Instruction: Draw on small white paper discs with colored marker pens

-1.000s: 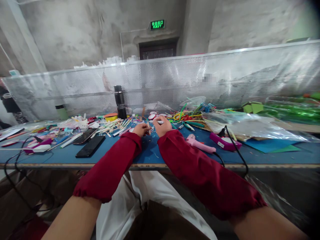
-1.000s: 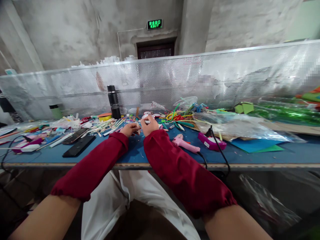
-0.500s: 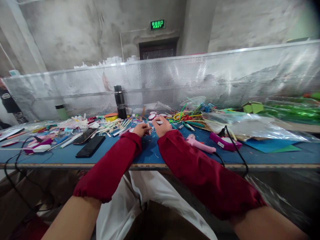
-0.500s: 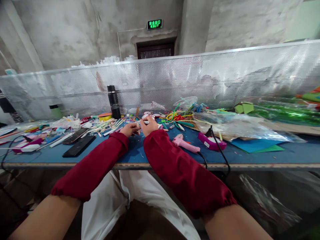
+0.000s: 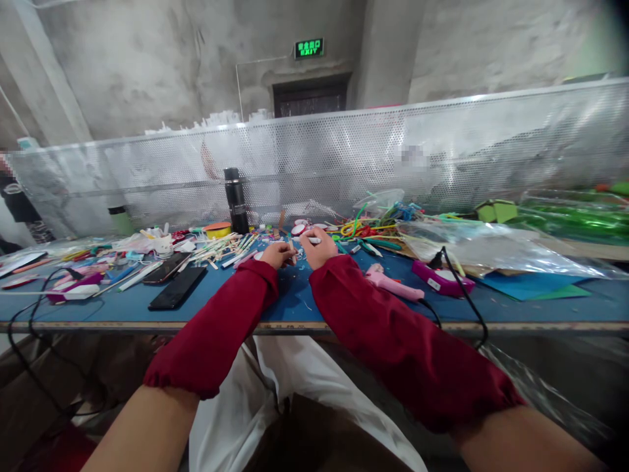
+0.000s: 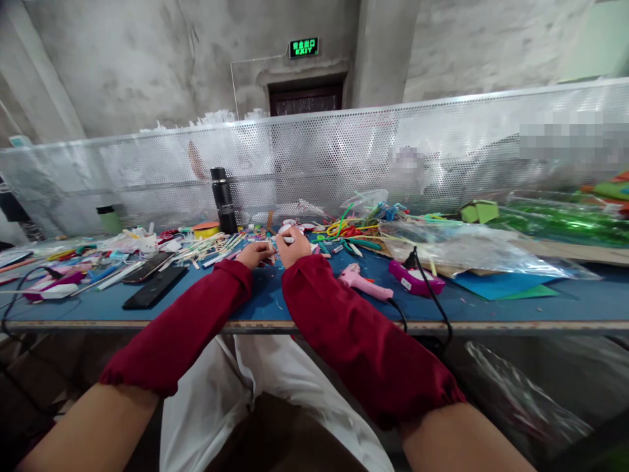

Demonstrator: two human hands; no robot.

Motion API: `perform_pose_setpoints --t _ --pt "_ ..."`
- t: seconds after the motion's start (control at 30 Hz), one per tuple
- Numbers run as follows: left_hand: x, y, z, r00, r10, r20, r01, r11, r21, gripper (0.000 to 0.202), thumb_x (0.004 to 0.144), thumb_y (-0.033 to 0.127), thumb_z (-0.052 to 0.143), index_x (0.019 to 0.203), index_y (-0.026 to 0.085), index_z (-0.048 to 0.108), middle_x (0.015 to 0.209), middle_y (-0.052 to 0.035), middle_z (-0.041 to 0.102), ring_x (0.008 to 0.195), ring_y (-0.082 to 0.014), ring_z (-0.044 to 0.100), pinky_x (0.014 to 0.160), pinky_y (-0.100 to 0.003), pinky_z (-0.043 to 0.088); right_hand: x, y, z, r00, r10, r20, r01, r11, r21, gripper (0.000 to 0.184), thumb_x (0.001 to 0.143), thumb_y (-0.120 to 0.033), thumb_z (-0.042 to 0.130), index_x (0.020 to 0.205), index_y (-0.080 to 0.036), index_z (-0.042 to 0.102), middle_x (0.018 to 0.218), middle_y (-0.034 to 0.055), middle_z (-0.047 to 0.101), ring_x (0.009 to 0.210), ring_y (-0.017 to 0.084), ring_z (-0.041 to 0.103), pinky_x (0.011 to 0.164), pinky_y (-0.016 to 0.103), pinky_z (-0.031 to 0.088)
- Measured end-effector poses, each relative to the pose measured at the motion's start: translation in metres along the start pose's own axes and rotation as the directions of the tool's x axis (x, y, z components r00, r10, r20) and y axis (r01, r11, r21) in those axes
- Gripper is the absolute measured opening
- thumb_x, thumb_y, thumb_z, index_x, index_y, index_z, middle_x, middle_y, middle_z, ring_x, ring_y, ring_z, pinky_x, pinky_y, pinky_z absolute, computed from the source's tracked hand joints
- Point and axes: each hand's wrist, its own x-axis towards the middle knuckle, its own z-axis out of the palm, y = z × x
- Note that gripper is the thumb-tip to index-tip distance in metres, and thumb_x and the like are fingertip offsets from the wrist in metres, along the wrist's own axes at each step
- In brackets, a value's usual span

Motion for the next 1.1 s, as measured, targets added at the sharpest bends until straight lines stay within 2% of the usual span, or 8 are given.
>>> perform_pose_setpoints --t 0.17,0.27,0.37,0.53,0.7,1.1 --pt "-0.0002 0.0002 0.0003 1.0 0.003 -0.005 -0.003 1.0 0.015 0.011 0.092 0.02 0.066 0.082 0.015 0.067 0.071 -0.0009 0.07 0.063 -0.0105 0.066 0.058 -0.019 0.043 0.0001 0.0009 0.0008 1.0 0.011 0.004 -0.011 1.0 0.005 0.016 0.083 -0.039 0.058 0.074 -0.025 0.06 0.074 0.001 0.068 0.069 0.019 0.06 0.068 0.031 0.047" --pt "-0.0001 0.0001 0.0002 1.0 0.006 -0.008 -0.006 1.0 0.018 0.011 0.091 0.022 0.069 0.082 0.015 0.068 0.07 -0.0014 0.07 0.064 -0.0112 0.066 0.06 -0.02 0.046 0.0 0.0001 -0.0003 1.0 0.012 -0.002 -0.012 1.0 -0.008 0.017 0.083 -0.04 0.058 0.075 -0.025 0.06 0.074 0.0008 0.068 0.07 0.019 0.06 0.069 0.031 0.047" --pt "-0.0003 0.0004 0.0 1.0 0.015 0.002 -0.015 1.0 0.014 0.014 0.089 0.024 0.073 0.08 0.015 0.066 0.069 -0.0011 0.069 0.063 -0.0112 0.066 0.057 -0.019 0.044 0.0 -0.0009 -0.001 1.0 0.012 0.024 -0.012 1.0 0.016 0.016 0.083 -0.039 0.057 0.074 -0.025 0.06 0.075 0.0009 0.069 0.071 0.019 0.061 0.07 0.031 0.048" --pt "-0.0005 0.0005 0.0003 1.0 0.013 -0.002 -0.013 1.0 0.013 0.016 0.09 0.023 0.071 0.078 0.015 0.065 0.069 -0.0009 0.069 0.061 -0.0105 0.065 0.055 -0.019 0.042 0.0001 -0.0008 -0.0008 1.0 0.023 -0.005 -0.024 0.999 -0.027 0.017 0.084 -0.039 0.058 0.075 -0.025 0.061 0.075 0.0015 0.068 0.071 0.02 0.061 0.069 0.032 0.047" --pt "-0.0004 0.0004 0.0001 1.0 0.007 0.0 -0.007 1.0 0.009 0.013 0.09 0.023 0.072 0.081 0.014 0.067 0.069 -0.0007 0.069 0.064 -0.0115 0.066 0.059 -0.02 0.044 0.0004 0.0006 -0.0008 0.999 0.022 0.041 -0.022 1.0 0.01 0.017 0.083 -0.039 0.059 0.075 -0.025 0.061 0.077 0.0009 0.069 0.072 0.019 0.06 0.069 0.031 0.047" --pt "0.0067 -0.0058 -0.0007 1.0 0.018 0.005 -0.018 1.0 -0.015 0.014 0.089 0.022 0.074 0.081 0.014 0.065 0.071 -0.0008 0.07 0.06 -0.0097 0.066 0.054 -0.018 0.04 0.0006 -0.0006 -0.0006 1.0 0.02 0.001 -0.02 0.999 -0.025 0.018 0.084 -0.039 0.057 0.075 -0.024 0.06 0.073 0.0007 0.066 0.07 0.019 0.059 0.068 0.031 0.043"
